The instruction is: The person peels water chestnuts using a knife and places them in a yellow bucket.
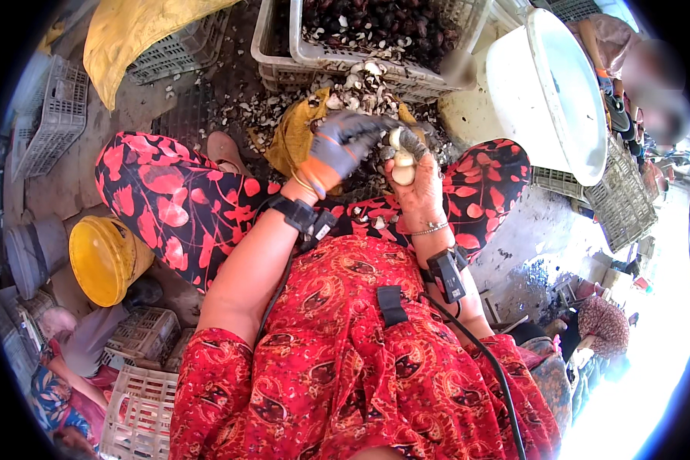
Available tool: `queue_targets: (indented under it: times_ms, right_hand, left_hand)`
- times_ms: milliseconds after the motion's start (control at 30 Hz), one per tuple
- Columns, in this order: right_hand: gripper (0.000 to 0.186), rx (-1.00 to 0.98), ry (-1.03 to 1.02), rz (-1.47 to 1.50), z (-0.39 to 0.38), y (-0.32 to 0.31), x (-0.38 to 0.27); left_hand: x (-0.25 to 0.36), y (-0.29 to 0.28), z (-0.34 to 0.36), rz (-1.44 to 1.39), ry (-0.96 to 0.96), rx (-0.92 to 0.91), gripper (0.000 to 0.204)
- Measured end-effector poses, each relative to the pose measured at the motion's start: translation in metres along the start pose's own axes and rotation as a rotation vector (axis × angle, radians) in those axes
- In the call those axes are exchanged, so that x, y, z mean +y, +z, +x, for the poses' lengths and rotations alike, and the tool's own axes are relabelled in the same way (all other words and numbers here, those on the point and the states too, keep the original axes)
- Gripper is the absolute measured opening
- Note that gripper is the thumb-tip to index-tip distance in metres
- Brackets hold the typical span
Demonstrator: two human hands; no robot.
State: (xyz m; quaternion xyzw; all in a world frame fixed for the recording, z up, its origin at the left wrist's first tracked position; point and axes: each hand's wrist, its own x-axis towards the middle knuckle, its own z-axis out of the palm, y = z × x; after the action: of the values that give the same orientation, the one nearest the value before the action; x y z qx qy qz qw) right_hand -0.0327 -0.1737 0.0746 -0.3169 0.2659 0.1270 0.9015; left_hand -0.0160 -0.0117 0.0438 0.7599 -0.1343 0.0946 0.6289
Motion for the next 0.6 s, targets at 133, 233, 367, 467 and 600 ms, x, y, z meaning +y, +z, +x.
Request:
queue_targets:
  times_ms: [133,233,367,467,600]
  right_hand:
    - [0.022,-0.049,-0.039,-0.034,0.009,-0.007,-0.003]
    - [0.026,0.045,-0.157,-0.033,0.005,-0.003,0.008]
    - [0.020,-0.133,-0.176,-0.303,0.007,-0.006,-0.005]
    - [0.020,-0.011,-0.129,-0.156,0.006,-0.008,-0.001]
    - [0.020,0.012,0.169,0.125,0.007,-0.004,-0.007]
  left_hand:
    - [-0.009,-0.003,0.001,-0.017,-0.064,0.045,0.020]
    - [0.018,-0.006,0.006,0.287,0.150,-0.085,0.019]
    - [-0.016,-0.016,0.004,-0.102,-0.237,0.066,0.018]
    - [0.011,-0.003,0.003,0.070,0.086,0.011,0.020]
    - [-0.019,-0.004,-0.004,-0.192,-0.189,0.037,0.019]
